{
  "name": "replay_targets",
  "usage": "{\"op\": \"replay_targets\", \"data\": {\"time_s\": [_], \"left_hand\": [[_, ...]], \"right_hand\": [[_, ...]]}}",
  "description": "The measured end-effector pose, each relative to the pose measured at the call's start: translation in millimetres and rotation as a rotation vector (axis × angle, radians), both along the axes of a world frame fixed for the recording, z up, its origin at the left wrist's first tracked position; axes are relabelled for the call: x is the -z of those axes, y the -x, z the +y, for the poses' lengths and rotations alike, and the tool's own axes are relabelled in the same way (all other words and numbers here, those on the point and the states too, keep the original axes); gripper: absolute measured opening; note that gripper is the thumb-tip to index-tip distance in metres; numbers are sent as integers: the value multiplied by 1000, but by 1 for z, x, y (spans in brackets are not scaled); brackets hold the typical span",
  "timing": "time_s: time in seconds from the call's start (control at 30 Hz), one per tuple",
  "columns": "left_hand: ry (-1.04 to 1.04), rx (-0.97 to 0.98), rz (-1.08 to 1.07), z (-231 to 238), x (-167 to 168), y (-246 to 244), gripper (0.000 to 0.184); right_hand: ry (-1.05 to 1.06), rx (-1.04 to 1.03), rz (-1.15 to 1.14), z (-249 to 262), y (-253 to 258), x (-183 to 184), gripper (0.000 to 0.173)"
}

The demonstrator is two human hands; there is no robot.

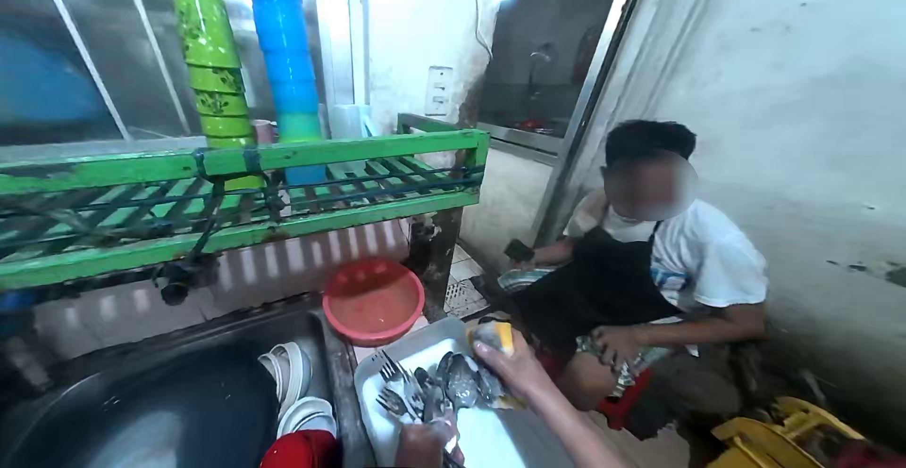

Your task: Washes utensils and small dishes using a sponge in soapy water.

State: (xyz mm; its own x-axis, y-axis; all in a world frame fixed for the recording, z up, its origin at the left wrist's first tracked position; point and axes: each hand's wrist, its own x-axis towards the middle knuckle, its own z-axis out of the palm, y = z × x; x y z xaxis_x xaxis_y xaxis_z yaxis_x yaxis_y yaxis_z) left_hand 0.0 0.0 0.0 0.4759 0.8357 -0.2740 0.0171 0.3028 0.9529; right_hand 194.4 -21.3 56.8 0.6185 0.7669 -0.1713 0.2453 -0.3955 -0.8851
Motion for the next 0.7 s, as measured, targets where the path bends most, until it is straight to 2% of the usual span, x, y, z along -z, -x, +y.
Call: {"op": "replay_targets", "data": {"time_s": [0.1,0.2,0.27,0.33,0.4,0.47,0.6,0.7], "left_hand": [[80,73,-118,-2,-6,-2,22],[112,116,-192,-2,-5,-3,13],[120,105,-145,-6,-13,-1,8],[122,94,-66,-10,-22,1,15],[126,85,-34,-10,-20,2,13],[120,67,-47,-8,-15,1,7],[183,53,-74,-8,-18,1,10],[181,29,-112,-9,-14,2,9]], "right_hand": [[110,-188,-59,-9,5,-9,79],[112,-272,-89,-14,-4,-22,72],[34,-212,-43,-19,-14,-25,70],[-103,-56,37,-24,-28,-23,69],[-171,47,130,-27,-32,-18,67],[-136,23,193,-28,-18,-8,63],[-87,-49,295,-32,37,18,60],[-60,-70,253,-35,36,11,63]]}}
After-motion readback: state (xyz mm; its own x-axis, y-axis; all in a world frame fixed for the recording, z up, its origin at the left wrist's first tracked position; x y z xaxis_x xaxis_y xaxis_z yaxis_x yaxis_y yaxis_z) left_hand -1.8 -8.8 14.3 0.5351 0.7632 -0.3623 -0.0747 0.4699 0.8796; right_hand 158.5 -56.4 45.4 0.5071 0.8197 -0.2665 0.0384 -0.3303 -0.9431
